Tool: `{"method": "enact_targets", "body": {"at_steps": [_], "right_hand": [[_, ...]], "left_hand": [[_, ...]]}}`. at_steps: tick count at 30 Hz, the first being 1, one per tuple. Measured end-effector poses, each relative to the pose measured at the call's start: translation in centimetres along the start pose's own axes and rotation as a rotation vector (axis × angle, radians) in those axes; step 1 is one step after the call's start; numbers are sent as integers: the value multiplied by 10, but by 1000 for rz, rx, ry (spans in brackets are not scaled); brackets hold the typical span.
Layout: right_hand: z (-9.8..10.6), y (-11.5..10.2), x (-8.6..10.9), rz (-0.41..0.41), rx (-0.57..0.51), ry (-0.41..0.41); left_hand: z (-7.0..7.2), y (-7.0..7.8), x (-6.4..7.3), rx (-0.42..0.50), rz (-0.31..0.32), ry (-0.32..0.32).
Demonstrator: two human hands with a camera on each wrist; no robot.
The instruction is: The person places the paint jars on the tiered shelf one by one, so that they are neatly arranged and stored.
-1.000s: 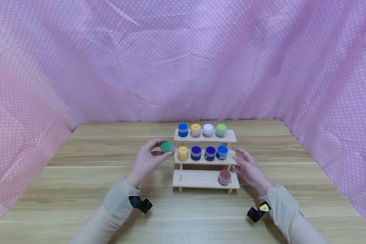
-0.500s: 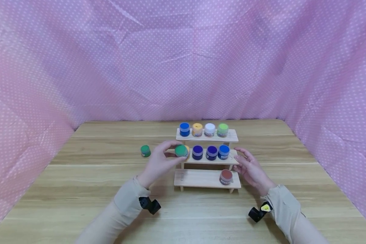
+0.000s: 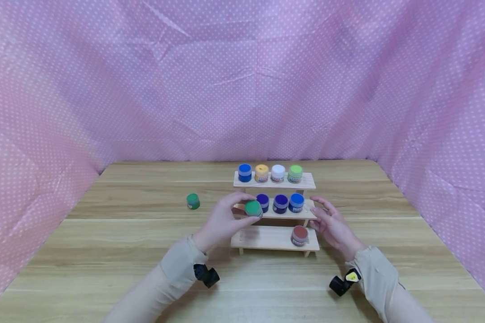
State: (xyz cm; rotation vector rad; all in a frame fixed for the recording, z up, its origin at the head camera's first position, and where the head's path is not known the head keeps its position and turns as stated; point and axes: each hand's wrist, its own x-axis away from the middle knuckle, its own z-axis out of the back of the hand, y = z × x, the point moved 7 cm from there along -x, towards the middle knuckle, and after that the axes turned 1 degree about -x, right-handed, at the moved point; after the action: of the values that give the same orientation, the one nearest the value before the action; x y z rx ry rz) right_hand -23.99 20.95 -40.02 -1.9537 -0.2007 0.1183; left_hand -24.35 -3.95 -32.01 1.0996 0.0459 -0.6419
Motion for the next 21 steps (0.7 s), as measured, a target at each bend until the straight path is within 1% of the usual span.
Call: {"method": "enact_targets", "body": {"at_steps": [3, 7, 10, 15, 18, 21], "right_hand": [[0, 0, 0, 1, 4, 9], [1, 0, -1, -3, 15, 26], [2, 0, -1, -6, 18, 35], [3, 2, -2, -25, 42, 57], [4, 2, -2, -30, 49, 62], [3, 2, -2, -24, 32, 52]], "left_hand": [[-5, 2, 0, -40, -11, -32], [-13, 3, -2, -67, 1, -93], [-20, 2, -3, -57, 16, -151], [-31, -2, -4, -87, 56, -237], [-37, -3, -5, -119, 69, -274], [-42, -1, -5, -152, 55, -300]]}}
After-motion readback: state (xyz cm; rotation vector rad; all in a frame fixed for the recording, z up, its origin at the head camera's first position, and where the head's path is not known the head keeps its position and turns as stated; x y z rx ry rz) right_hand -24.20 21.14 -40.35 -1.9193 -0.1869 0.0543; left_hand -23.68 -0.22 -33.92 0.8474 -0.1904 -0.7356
